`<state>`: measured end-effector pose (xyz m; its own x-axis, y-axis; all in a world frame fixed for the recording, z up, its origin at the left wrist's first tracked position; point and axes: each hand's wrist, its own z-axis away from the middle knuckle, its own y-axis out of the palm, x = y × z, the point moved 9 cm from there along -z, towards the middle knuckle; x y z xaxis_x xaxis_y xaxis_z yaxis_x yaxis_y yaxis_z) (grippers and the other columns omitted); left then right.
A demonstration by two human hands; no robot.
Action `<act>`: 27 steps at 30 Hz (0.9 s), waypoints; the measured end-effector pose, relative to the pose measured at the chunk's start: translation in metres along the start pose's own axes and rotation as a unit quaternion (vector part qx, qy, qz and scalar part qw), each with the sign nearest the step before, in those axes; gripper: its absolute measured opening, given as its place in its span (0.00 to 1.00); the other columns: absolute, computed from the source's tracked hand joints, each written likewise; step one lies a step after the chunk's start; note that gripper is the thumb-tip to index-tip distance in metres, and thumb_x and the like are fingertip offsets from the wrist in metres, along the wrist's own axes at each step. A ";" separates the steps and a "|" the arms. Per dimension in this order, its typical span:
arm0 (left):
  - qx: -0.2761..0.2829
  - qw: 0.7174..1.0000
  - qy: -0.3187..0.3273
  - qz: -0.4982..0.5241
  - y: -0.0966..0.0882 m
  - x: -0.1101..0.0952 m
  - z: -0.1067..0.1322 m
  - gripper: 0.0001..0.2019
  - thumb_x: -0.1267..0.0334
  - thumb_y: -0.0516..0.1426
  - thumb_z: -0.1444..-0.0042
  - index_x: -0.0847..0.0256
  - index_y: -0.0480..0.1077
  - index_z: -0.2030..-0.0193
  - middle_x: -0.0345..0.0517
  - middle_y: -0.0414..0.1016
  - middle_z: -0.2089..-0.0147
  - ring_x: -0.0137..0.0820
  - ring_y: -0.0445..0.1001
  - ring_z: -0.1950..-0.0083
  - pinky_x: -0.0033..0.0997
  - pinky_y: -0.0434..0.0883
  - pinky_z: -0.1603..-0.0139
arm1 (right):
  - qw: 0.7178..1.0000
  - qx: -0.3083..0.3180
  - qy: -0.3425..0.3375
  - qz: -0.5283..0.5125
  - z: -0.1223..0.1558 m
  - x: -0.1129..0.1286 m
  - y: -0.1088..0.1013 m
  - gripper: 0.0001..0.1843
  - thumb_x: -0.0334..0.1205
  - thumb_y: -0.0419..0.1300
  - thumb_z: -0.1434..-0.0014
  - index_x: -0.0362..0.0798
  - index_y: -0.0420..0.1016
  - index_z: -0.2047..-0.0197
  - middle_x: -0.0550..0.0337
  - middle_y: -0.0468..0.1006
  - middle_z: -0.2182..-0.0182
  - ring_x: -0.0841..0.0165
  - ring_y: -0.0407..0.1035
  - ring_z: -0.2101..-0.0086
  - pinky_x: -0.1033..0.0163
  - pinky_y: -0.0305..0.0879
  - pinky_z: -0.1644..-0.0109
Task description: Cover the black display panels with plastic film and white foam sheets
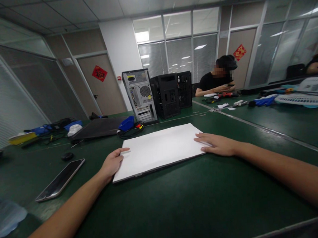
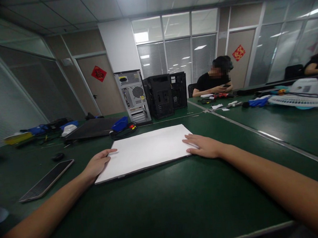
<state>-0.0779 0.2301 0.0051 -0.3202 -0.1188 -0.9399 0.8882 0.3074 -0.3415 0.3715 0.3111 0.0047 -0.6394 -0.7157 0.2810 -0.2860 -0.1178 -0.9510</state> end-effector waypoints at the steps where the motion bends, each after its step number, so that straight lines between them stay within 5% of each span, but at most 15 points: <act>1: -0.001 1.000 0.000 -0.001 0.000 -0.001 0.000 0.26 0.68 0.55 0.55 0.64 0.74 0.46 0.43 0.77 0.67 0.26 0.65 0.76 0.25 0.61 0.74 | 1.000 0.003 -0.002 -0.001 0.000 0.000 0.000 0.38 0.65 0.49 0.38 0.60 0.53 0.29 0.62 0.50 0.30 0.55 0.46 0.33 0.44 0.43 0.29; 27: -0.004 1.000 -0.001 -0.002 -0.001 0.003 -0.003 0.27 0.68 0.56 0.57 0.63 0.74 0.46 0.44 0.78 0.66 0.27 0.67 0.76 0.26 0.61 0.75 | 0.999 0.028 -0.025 0.013 0.001 0.001 0.002 0.43 0.66 0.55 0.41 0.60 0.50 0.28 0.60 0.48 0.30 0.55 0.44 0.32 0.44 0.42 0.29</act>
<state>-0.0808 0.2326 0.0025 -0.3227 -0.1209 -0.9388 0.8844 0.3147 -0.3445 0.3711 0.3100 0.0033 -0.6086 -0.7526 0.2514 -0.2285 -0.1371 -0.9638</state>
